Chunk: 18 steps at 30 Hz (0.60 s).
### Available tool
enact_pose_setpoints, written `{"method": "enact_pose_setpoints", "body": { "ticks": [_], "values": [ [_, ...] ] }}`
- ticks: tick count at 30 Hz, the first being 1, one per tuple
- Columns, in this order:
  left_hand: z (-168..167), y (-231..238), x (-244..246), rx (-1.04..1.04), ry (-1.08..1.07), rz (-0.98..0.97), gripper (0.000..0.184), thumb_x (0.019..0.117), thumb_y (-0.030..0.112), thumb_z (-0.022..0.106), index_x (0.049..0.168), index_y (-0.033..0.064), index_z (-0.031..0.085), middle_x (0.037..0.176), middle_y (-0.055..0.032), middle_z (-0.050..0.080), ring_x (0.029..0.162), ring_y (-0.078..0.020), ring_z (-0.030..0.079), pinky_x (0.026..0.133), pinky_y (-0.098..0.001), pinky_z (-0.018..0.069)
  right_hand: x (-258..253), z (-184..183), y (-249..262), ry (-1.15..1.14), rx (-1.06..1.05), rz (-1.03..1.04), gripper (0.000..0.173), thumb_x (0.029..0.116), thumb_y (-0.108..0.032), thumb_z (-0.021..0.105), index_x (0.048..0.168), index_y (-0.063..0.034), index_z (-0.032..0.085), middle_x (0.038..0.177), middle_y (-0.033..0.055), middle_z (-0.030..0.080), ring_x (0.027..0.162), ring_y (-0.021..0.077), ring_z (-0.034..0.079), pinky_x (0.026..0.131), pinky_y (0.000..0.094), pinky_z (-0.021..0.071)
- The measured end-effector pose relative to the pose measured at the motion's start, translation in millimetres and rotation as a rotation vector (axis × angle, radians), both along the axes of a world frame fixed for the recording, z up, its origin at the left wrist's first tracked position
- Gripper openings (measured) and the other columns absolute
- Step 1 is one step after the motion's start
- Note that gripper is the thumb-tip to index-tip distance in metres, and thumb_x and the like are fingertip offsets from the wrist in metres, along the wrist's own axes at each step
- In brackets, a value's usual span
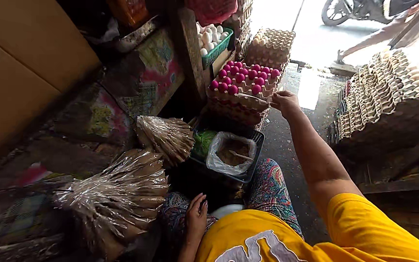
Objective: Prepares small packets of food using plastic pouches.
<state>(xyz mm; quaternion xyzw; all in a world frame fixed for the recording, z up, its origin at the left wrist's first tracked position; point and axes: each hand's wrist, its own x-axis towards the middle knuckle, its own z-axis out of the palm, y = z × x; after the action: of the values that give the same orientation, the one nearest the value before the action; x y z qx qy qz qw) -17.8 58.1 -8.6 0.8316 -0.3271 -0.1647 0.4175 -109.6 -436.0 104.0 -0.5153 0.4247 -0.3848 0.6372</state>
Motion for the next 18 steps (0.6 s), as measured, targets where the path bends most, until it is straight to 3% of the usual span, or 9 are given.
{"method": "enact_pose_setpoints", "body": {
  "ticks": [6,11,14,18],
  "values": [
    [6,-5,-2,0.012,0.010,-0.020,0.026,0.0991,0.007,0.060,0.119,-0.0047,0.071,0.131,-0.0199,0.067,0.125,-0.0293,0.063,0.109,-0.0447,0.0482,-16,-4,8,-0.086,0.056,-0.076,0.017,0.1045,-0.007,0.055,0.120,0.0006,0.055,0.099,0.0081,0.067,0.079,0.0132,0.069,0.074,0.0315,0.0603],
    [6,-7,-5,0.025,0.037,-0.016,0.026,0.0996,0.009,0.060,0.120,-0.0040,0.071,0.132,-0.0193,0.066,0.125,-0.0274,0.063,0.109,-0.0421,0.0480,-36,-18,16,0.108,0.065,-0.113,0.026,0.1044,-0.010,0.055,0.126,0.0035,0.056,0.108,0.0150,0.064,0.084,0.0174,0.068,0.074,0.0346,0.0594],
    [6,-7,-5,0.052,0.047,-0.021,0.026,0.1002,0.010,0.060,0.121,-0.0034,0.071,0.132,-0.0180,0.066,0.126,-0.0260,0.063,0.110,-0.0407,0.0476,-44,-29,25,0.188,0.060,-0.096,0.023,0.1033,-0.008,0.056,0.123,0.0054,0.057,0.105,0.0163,0.065,0.082,0.0183,0.068,0.074,0.0360,0.0595],
    [7,-10,-6,0.048,0.078,-0.024,0.026,0.0998,0.009,0.061,0.120,-0.0034,0.071,0.130,-0.0174,0.067,0.124,-0.0242,0.063,0.109,-0.0392,0.0479,-52,-38,38,0.313,-0.008,-0.045,0.027,0.1039,-0.010,0.056,0.125,0.0070,0.058,0.114,0.0215,0.065,0.091,0.0244,0.070,0.081,0.0418,0.0596]
  ]
}}
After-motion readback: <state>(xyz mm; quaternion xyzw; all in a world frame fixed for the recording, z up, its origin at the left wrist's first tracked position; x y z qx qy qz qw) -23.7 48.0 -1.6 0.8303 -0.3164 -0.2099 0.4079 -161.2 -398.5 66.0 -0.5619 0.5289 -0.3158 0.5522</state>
